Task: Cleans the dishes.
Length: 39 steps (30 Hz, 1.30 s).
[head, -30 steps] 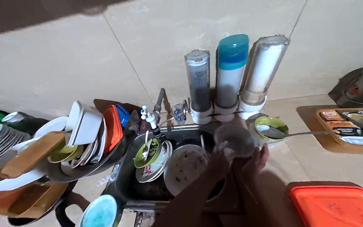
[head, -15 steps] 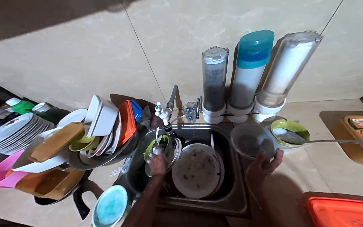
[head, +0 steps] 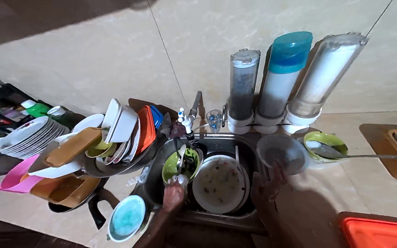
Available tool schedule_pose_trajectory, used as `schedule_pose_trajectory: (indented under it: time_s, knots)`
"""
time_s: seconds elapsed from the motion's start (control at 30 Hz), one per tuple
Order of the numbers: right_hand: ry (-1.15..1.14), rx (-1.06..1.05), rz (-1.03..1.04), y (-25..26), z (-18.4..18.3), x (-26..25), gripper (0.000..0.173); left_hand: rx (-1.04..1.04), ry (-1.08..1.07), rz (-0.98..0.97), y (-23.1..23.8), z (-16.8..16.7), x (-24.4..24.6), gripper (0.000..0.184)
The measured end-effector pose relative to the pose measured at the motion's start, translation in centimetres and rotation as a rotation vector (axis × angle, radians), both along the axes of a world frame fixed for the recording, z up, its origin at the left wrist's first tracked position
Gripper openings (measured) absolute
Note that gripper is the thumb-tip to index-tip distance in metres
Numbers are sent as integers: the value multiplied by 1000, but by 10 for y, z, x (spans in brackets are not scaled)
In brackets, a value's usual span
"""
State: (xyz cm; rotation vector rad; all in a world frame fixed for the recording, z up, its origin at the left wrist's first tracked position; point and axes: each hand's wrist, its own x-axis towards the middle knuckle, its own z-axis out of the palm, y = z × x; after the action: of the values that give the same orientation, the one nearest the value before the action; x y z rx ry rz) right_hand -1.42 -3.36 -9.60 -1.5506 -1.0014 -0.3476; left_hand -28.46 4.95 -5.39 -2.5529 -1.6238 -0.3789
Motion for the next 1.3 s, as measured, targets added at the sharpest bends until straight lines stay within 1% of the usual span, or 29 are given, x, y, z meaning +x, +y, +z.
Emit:
schedule_pose_trajectory:
  time_s: [0.03,0.07,0.1,0.13,0.2,0.23,0.27,0.3,0.33,0.4,0.43,0.47,0.5,0.53,0.6,0.63,0.67,0.73,0.83,0.87,0.9,0.93,0.97,1.0,1.03,1.1,1.17,1.23,1.3]
  knots:
    - [69,-29,126,-2,0,-7,57,106,-39,-54,-6,-2,0,22]
    - [159,-56,282,-2,0,-13,51,145,-63,-87,-13,-1,3,20]
    - [292,-103,459,-1,3,-18,48,130,-81,-110,-21,2,8,21]
    - [481,-181,629,-2,8,-25,49,103,-89,-131,-29,4,14,21]
    - [891,-402,862,-2,16,-35,62,66,-106,-169,-46,4,30,20]
    - [1065,-488,923,-2,16,-39,67,54,-104,-189,-55,4,38,21]
    - [1201,-541,949,-2,16,-43,69,47,-72,-210,-62,2,47,20]
    - [1313,-568,935,-3,18,-48,68,80,-37,-264,-67,-3,53,19]
    - [1402,-576,886,-3,21,-52,65,79,-40,-326,-69,-9,59,16]
    - [1501,-574,733,-1,21,-56,61,44,-68,-432,-73,-19,66,12]
    - [1515,-596,675,0,22,-54,59,-15,-98,-469,-73,-17,69,13]
    - [1514,-610,645,0,23,-51,56,-130,-133,-480,-71,-11,71,19]
    - [1507,-610,641,1,23,-47,55,-228,-168,-475,-67,-4,71,23]
    - [1496,-595,646,2,21,-44,53,-279,-158,-454,-60,3,70,25]
    - [1481,-565,673,5,18,-40,50,-208,-60,-419,-39,14,66,26]
    - [1468,-553,691,6,15,-38,49,-184,30,-415,-27,21,66,28]
    - [1461,-549,710,7,14,-36,49,-223,158,-409,-16,29,68,30]
    - [1464,-543,726,9,13,-34,48,-381,396,-373,-2,37,75,33]
    - [1459,-525,740,10,10,-33,47,-406,603,-367,4,33,84,31]
    - [1449,-515,736,11,8,-32,47,-408,652,-369,3,34,85,30]
    - [1428,-501,718,11,6,-31,48,-410,658,-366,3,35,85,30]
    - [1394,-485,695,11,6,-30,50,-394,622,-352,1,35,81,29]
    - [1347,-464,664,11,6,-28,53,-339,536,-328,0,34,76,26]
    - [1296,-443,626,11,6,-26,55,-256,447,-290,0,31,70,24]
    - [1234,-426,595,11,8,-23,57,-273,414,-196,3,33,66,26]
    - [1113,-393,516,10,11,-19,59,-358,383,64,14,41,63,34]
    - [1030,-370,461,9,12,-14,65,-465,340,297,33,49,54,39]
    - [960,-333,426,11,10,-11,66,-538,293,437,52,42,35,41]
    - [910,-318,414,12,8,-9,67,-587,268,521,67,25,15,46]
